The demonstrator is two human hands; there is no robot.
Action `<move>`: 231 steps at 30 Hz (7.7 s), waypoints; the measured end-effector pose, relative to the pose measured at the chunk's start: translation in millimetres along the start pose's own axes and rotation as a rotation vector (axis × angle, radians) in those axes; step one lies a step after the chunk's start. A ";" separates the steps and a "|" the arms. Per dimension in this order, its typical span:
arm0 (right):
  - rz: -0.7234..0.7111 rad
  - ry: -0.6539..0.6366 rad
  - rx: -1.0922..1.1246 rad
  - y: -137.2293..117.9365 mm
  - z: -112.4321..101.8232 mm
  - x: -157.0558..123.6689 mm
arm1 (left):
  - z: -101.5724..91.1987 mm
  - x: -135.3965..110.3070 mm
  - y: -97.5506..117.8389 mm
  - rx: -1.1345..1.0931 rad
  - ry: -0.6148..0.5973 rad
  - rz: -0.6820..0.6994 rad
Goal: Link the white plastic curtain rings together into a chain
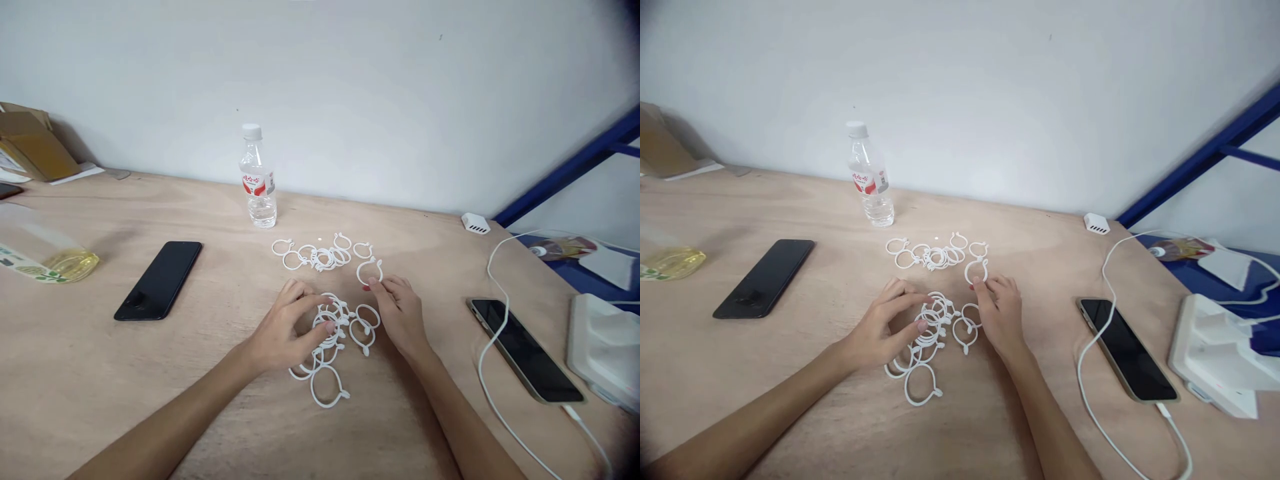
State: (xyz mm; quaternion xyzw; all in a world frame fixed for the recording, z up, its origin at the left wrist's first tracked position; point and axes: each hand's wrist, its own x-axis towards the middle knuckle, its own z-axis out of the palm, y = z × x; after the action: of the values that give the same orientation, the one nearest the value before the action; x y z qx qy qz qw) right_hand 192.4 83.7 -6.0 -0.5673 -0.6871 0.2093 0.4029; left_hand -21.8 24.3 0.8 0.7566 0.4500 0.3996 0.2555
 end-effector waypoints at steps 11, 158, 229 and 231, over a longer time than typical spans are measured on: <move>-0.317 -0.322 0.223 -50.4 8.4 -30.2 | 4.5 -1.7 -4.9 -0.066 0.132 0.108; -0.234 -0.179 0.202 -33.8 16.0 -27.9 | 0.4 2.6 -4.5 -0.411 0.043 -0.289; 0.181 0.100 0.189 2.3 15.7 21.1 | 2.2 8.4 -7.9 -0.080 0.086 -0.118; 0.181 0.049 0.232 -10.6 17.1 15.8 | 3.0 8.0 -8.7 -0.098 0.101 -0.117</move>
State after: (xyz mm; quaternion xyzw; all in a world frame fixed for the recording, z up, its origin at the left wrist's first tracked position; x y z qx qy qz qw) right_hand 171.9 98.7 -3.2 -0.5815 -0.5942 0.3088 0.4620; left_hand -21.2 35.4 -4.4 0.6944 0.4856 0.4433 0.2923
